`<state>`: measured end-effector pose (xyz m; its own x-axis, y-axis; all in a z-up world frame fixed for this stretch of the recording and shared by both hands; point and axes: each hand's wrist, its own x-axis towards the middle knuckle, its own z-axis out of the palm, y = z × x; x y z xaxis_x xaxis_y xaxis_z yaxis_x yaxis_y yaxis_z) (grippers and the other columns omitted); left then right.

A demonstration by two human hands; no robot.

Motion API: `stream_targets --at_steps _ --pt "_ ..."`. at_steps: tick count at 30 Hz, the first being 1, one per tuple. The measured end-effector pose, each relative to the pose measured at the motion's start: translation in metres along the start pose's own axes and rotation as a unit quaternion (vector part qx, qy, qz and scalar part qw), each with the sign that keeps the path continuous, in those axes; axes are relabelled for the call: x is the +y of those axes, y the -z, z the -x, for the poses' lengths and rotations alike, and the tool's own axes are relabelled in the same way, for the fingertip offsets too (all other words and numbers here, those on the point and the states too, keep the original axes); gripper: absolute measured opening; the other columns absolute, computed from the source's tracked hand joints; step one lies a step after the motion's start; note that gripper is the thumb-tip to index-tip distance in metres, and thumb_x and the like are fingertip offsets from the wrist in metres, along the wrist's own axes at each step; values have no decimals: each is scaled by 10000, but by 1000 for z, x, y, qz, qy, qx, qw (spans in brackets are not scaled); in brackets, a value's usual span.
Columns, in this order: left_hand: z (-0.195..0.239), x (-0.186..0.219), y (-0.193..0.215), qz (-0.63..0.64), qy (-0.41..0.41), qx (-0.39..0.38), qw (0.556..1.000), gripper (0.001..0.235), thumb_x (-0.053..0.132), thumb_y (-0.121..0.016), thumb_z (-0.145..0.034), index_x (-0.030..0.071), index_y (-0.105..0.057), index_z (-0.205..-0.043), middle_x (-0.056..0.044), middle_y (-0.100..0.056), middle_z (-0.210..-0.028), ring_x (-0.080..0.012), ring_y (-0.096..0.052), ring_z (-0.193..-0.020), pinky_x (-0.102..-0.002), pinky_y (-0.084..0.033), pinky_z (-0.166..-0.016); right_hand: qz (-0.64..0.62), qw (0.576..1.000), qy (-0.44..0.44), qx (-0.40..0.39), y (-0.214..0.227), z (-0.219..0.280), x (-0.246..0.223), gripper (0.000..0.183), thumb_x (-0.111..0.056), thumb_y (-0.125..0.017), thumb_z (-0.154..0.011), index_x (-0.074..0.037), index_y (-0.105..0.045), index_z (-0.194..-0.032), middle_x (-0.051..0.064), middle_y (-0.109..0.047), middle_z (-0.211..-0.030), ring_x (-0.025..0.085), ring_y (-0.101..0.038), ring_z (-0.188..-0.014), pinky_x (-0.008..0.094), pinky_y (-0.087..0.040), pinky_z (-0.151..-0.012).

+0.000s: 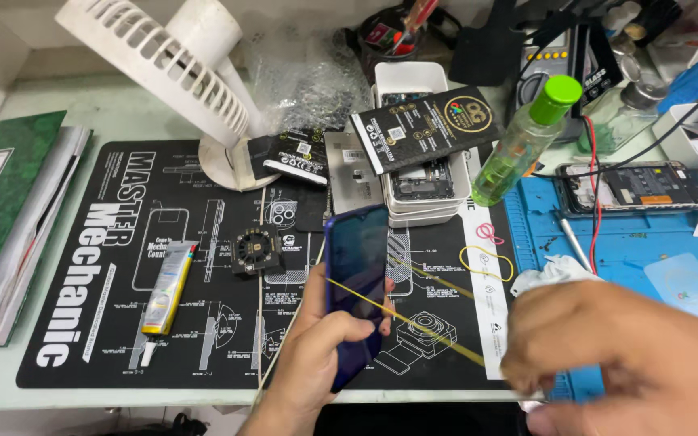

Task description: The person cleans a smartphone by spraying liquid onto the screen and wiping it with a white cloth. They then wipe the back and sides of the phone, remove rubber bands, and reapply them to secure the device.

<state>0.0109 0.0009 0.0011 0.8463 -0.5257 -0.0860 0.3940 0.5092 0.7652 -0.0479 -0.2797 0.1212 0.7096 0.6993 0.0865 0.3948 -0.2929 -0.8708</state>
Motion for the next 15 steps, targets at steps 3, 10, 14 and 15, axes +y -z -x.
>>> stream_targets --at_steps 3,10,14,15 --pt "-9 -29 -13 -77 38 -2 996 682 -35 -572 -767 18 -429 -1432 -162 -616 -1223 -218 -617 -1031 -365 -528 -888 -92 992 84 -26 -12 -4 -17 261 -158 -671 -975 -10 -551 -798 139 -636 -862 305 -659 -834 437 -507 -774" --pt "-4 -83 -38 -173 -151 -21 973 668 38 -672 -948 67 -310 -1509 -135 -530 -1394 -212 -554 -1262 -349 -478 -1078 292 887 216 286 -57 -50 -24 290 -161 -735 -915 6 -702 -1149 259 -677 -1223 375 -714 -1182 419 -572 -1008" --pt "-3 -73 -49 -247 -244 79 934 711 6 -669 -915 71 -350 -1546 -162 -511 -1379 -240 -555 -1219 -367 -488 -1040 360 829 58 424 -77 -50 -21 699 -362 -819 -820 85 -589 -1305 317 -613 -1341 373 -694 -1231 361 -558 -964" --pt "-4 -66 -51 -307 -295 105 899 723 13 -704 -884 84 -371 -1522 -168 -486 -1386 -257 -559 -1217 -368 -500 -1028 307 856 42 414 -77 -46 -19 712 -319 -796 -833 91 -539 -1356 280 -636 -1316 332 -702 -1206 344 -565 -962"
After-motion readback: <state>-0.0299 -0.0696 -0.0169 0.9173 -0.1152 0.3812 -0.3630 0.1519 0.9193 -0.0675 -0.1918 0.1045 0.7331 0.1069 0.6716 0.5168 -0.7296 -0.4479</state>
